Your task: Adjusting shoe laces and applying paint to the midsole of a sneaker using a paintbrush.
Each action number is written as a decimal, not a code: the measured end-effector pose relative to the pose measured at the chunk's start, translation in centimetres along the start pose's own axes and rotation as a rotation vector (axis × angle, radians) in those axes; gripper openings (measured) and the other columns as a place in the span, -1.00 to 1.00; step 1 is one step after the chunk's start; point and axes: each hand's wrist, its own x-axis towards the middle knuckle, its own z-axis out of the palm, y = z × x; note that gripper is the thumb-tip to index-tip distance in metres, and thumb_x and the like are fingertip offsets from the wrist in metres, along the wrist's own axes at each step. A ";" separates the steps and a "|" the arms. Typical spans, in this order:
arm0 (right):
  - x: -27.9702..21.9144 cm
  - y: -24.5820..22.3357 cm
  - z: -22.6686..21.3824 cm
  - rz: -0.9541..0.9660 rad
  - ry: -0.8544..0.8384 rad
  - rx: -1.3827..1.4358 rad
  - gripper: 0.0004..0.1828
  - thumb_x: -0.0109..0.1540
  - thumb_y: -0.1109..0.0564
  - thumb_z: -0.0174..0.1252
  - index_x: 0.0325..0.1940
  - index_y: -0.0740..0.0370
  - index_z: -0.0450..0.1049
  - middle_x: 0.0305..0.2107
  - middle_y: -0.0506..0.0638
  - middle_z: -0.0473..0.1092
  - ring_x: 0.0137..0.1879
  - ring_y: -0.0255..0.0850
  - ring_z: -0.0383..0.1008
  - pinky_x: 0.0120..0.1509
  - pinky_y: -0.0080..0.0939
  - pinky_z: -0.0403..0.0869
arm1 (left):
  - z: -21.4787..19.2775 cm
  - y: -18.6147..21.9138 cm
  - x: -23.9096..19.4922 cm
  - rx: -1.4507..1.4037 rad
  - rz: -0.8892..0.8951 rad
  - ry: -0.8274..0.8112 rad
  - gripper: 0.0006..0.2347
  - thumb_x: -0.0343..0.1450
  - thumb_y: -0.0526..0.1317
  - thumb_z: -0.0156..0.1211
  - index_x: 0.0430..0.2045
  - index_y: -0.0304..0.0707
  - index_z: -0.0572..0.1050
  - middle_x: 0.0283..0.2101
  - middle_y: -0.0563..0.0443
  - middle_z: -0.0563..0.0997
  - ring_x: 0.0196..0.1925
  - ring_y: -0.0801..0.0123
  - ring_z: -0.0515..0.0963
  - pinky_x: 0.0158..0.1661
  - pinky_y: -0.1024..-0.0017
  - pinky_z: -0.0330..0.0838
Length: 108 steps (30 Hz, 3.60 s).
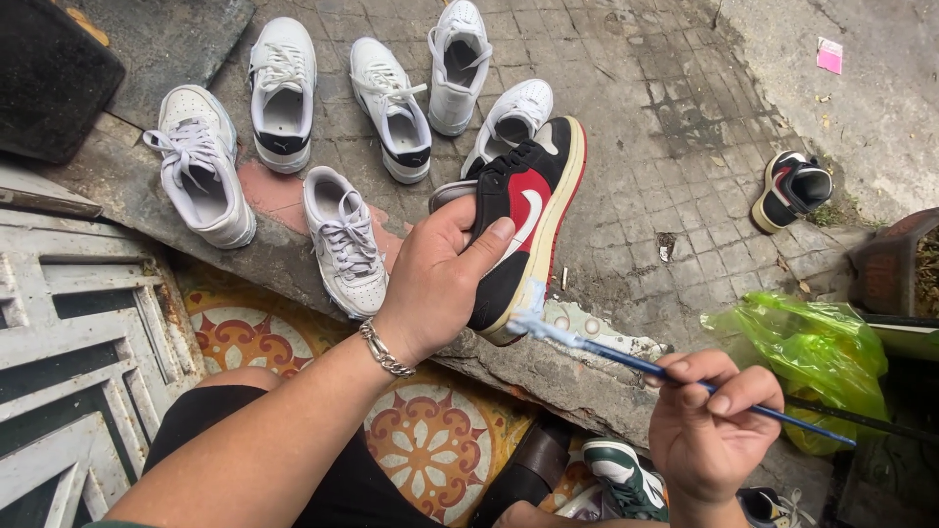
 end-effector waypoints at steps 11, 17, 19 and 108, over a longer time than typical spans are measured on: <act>-1.8 0.5 -0.4 0.021 0.066 -0.092 -0.69 0.58 0.20 0.45 0.02 -0.01 0.40 -0.01 0.23 0.61 0.19 0.04 0.80 0.19 -0.11 0.91 | 0.0 1.5 -1.0 0.209 -0.028 0.047 -0.65 0.64 0.10 0.21 0.17 0.07 0.81 -0.03 0.33 0.98 -0.04 0.64 0.81 0.06 0.46 0.65; -1.9 0.1 0.4 -0.016 0.046 -0.106 -0.71 0.58 0.21 0.46 0.01 0.00 0.42 -0.02 0.24 0.64 0.20 0.03 0.82 0.18 -0.10 0.94 | -0.1 1.6 -1.2 0.311 0.018 0.066 -0.65 0.64 0.13 0.17 0.13 0.10 0.79 -0.04 0.28 1.00 -0.03 0.48 0.90 0.03 0.38 0.66; -2.1 -0.1 0.8 -0.015 0.024 -0.130 -0.68 0.56 0.17 0.47 -0.04 -0.02 0.40 -0.06 0.25 0.63 0.16 0.05 0.81 0.09 -0.10 0.93 | -0.1 1.6 -1.3 0.309 0.014 0.065 -0.65 0.64 0.13 0.17 0.14 0.11 0.79 -0.02 0.28 1.01 -0.01 0.49 0.90 0.05 0.38 0.66; -1.4 -1.4 0.1 -0.006 0.317 -0.172 -0.85 0.70 0.10 0.34 0.22 -0.04 0.46 -0.14 0.24 0.63 -0.35 -0.08 0.64 -0.19 -0.18 0.77 | -1.1 1.5 -3.5 0.071 0.279 -0.290 -0.79 0.73 -0.12 0.31 -0.25 -0.19 0.60 -0.31 0.33 0.50 -0.28 0.65 0.43 -0.30 0.53 0.33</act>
